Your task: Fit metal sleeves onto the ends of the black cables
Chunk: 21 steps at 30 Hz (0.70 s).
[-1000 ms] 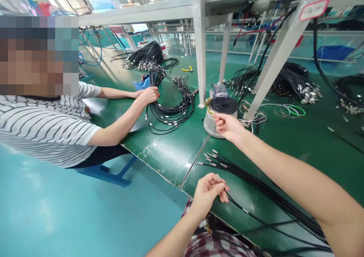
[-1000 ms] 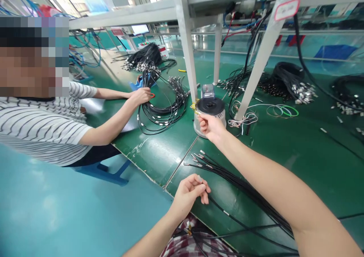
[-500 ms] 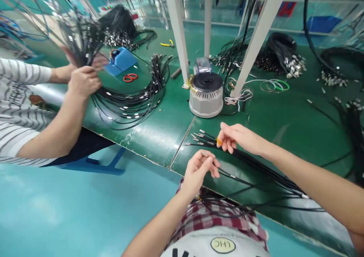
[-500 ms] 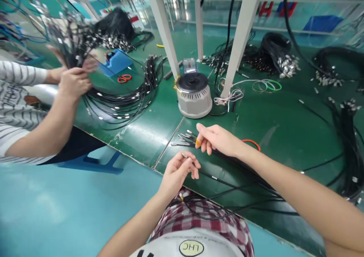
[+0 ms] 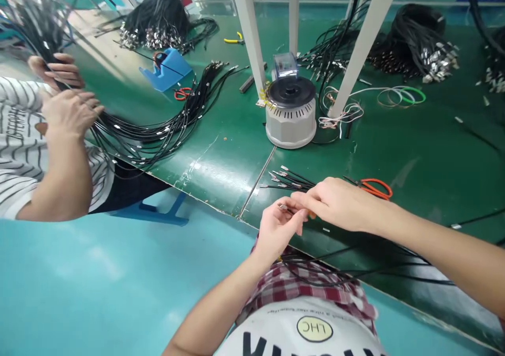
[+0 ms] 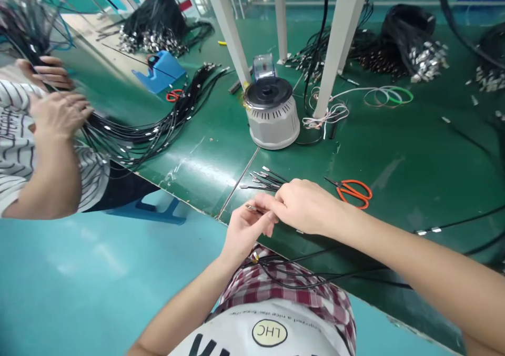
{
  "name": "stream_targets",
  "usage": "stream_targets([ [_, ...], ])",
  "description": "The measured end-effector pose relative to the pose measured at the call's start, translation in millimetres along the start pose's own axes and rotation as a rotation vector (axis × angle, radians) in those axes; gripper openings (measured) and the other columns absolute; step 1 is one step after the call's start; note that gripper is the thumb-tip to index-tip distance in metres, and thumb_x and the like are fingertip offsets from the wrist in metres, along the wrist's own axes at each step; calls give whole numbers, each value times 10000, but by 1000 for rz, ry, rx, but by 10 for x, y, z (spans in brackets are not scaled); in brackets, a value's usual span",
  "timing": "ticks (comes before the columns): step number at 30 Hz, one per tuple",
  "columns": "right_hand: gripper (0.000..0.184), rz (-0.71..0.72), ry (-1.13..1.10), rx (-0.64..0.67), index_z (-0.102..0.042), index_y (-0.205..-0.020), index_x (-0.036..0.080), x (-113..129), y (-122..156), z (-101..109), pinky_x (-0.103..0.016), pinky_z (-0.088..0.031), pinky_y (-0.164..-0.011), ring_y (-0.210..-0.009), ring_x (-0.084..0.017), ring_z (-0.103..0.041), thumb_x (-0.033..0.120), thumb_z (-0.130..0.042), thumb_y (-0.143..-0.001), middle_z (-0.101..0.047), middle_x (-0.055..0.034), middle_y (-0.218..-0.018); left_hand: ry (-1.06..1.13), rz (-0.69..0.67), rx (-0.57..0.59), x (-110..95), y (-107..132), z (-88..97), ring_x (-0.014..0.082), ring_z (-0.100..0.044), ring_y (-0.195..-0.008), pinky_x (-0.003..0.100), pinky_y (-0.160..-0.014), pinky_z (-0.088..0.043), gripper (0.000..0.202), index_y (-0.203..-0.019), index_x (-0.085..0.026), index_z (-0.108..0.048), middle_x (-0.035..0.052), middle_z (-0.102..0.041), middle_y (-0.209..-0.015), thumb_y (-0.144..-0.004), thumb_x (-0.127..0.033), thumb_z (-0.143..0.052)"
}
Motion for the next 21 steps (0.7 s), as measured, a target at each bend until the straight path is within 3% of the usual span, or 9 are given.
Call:
stream_targets([
  [4,711,-123,-26,-64,-692,-650,213,-152,-5,-48,-284,-288,-550,-522,-110,-437,685,-272,-977,-558,-29,-557,64,34,-4,74,20,17,81,-494,-464,226,-461,-391,272,-844,-84,-576,57,-615,-702,-862,-320,-711],
  [8,690,-185,-263,-168,-690,-803,191,-364,35,-173,-265,-374,-597,-584,-103,-548,727,-283,-956,-628,-12,-675,143,59,-19,129,26,36,88,-502,-473,230,-467,-387,269,-864,-87,-575,69,-630,-715,-866,-320,-709],
  [11,567,-119,-441,-205,-687,-941,188,-358,95,-303,-246,-447,-710,-776,-119,-622,681,-406,-948,-673,-14,-845,147,56,-39,134,16,52,88,-507,-471,223,-466,-383,270,-854,-87,-583,64,-625,-702,-862,-322,-715],
  [14,481,-97,-457,-255,-670,-1095,221,-267,152,-395,-235,-479,-724,-910,-125,-618,634,-610,-856,-662,-7,-1071,146,59,-66,145,2,70,86,-500,-461,216,-461,-383,268,-835,-92,-593,26,-575,-632,-842,-317,-739],
  [17,408,-120,-413,-313,-690,-1042,230,-216,164,-427,-234,-498,-693,-879,-118,-619,564,-698,-807,-660,3,-1054,171,56,-73,152,-9,74,93,-502,-457,218,-453,-386,273,-814,-96,-589,8,-542,-608,-821,-311,-758],
  [21,257,-106,-473,-344,-733,-958,250,-267,148,-416,-226,-511,-703,-815,-97,-639,476,-632,-891,-693,25,-969,174,20,-58,126,-15,74,103,-530,-480,223,-483,-386,243,-844,-86,-592,32,-587,-632,-855,-287,-727],
])
Point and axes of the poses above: each hand's wrist, its own y-axis away from the middle knuckle, its own z-axis out of the back of the hand, x = y × z, the point moved 5 cm from there along -y, towards the middle knuckle
